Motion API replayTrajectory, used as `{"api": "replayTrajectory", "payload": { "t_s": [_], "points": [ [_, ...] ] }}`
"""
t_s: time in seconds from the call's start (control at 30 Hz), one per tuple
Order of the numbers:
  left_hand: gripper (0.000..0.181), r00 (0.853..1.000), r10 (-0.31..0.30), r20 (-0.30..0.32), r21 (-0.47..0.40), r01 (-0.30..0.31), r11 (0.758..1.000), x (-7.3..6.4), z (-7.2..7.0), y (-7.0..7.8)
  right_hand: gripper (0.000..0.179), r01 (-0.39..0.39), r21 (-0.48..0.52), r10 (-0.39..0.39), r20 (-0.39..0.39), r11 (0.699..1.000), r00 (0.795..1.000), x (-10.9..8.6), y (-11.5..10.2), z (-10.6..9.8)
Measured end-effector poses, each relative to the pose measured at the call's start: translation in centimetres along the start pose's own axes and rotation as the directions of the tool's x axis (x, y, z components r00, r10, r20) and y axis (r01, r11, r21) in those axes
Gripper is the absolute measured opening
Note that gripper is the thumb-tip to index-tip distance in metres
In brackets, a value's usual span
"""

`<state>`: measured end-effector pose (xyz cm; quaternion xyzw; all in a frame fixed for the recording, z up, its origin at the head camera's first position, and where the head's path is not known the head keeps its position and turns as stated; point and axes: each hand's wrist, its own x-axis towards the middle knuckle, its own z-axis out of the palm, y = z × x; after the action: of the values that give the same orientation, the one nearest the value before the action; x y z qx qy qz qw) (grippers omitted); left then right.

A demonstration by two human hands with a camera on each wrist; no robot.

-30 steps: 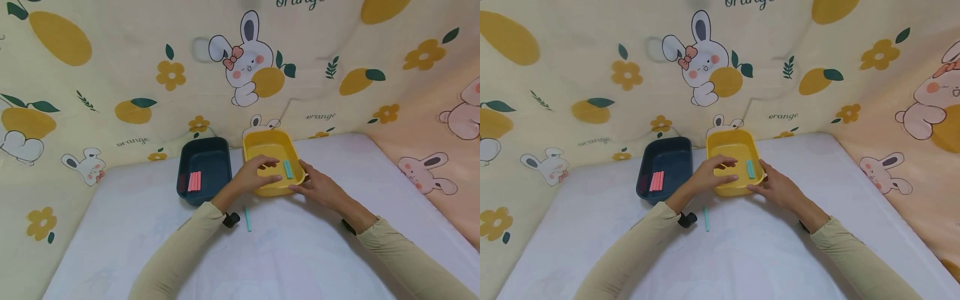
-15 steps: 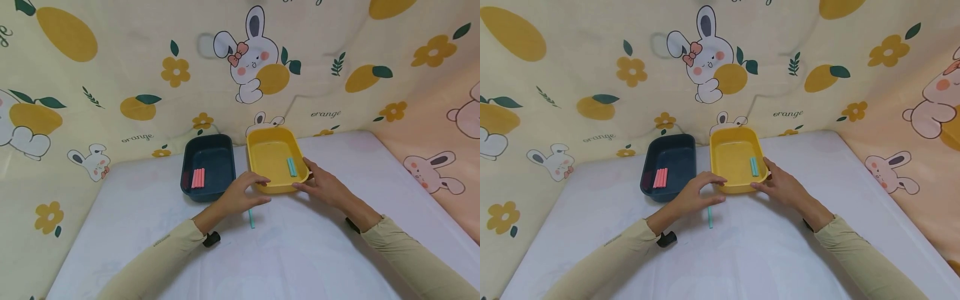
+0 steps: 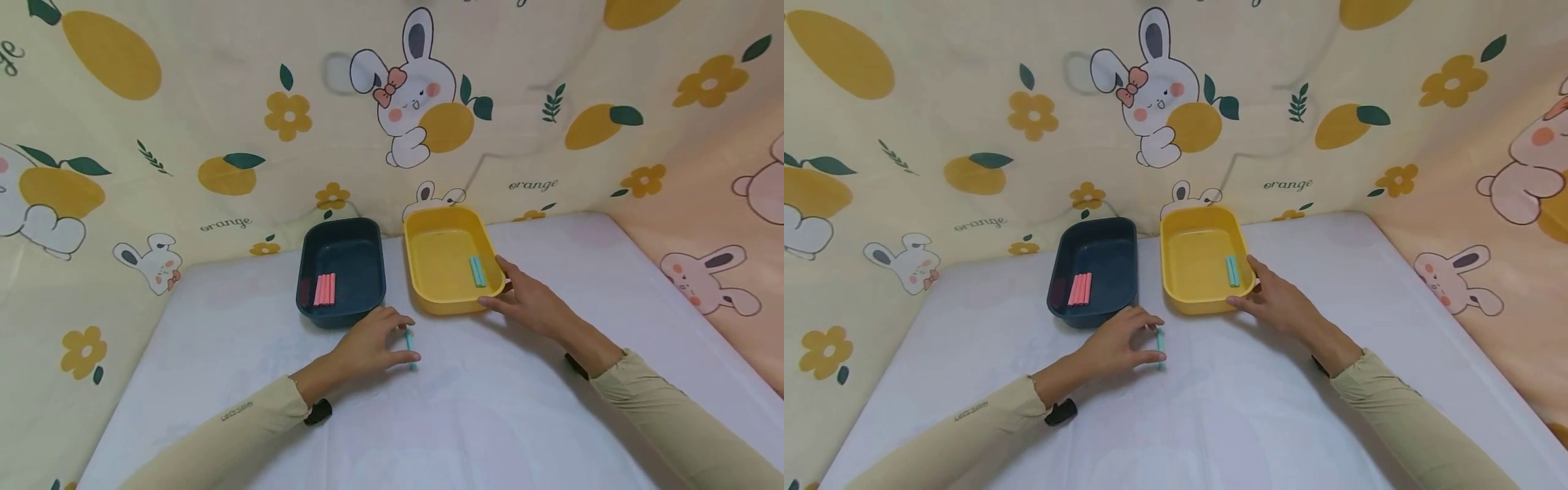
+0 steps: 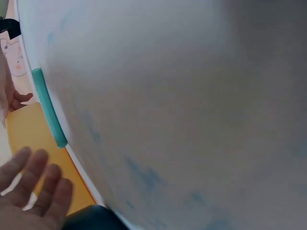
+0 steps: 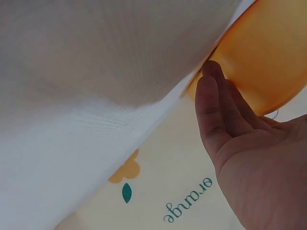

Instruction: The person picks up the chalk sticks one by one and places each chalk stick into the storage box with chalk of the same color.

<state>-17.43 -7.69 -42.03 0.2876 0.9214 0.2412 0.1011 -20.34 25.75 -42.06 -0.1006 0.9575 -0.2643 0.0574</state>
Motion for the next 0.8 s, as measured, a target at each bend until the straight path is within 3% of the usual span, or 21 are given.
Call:
{"api": "replayTrajectory", "payload": {
  "t_s": [0.27,0.57,0.8],
  "points": [
    [0.078,0.998,-0.056,0.038,0.105,0.052,0.993,-0.7,0.6,-0.4,0.107,0.008,0.013,-0.008,0.000,1.000,1.000,-0.1,-0.2,-0.1],
    [0.082,1.000,-0.015,0.026,0.183,0.010,0.983,-0.7,1.1,-0.5,0.107,0.009,0.007,-0.009,0.004,1.000,1.000,0.0,-0.1,-0.1],
    [0.080,0.999,-0.029,0.020,0.213,0.024,0.977,-0.8,1.1,-0.3,0.106,0.017,0.018,-0.017,0.003,1.000,1.000,-0.1,0.1,0.0]
  ]
}}
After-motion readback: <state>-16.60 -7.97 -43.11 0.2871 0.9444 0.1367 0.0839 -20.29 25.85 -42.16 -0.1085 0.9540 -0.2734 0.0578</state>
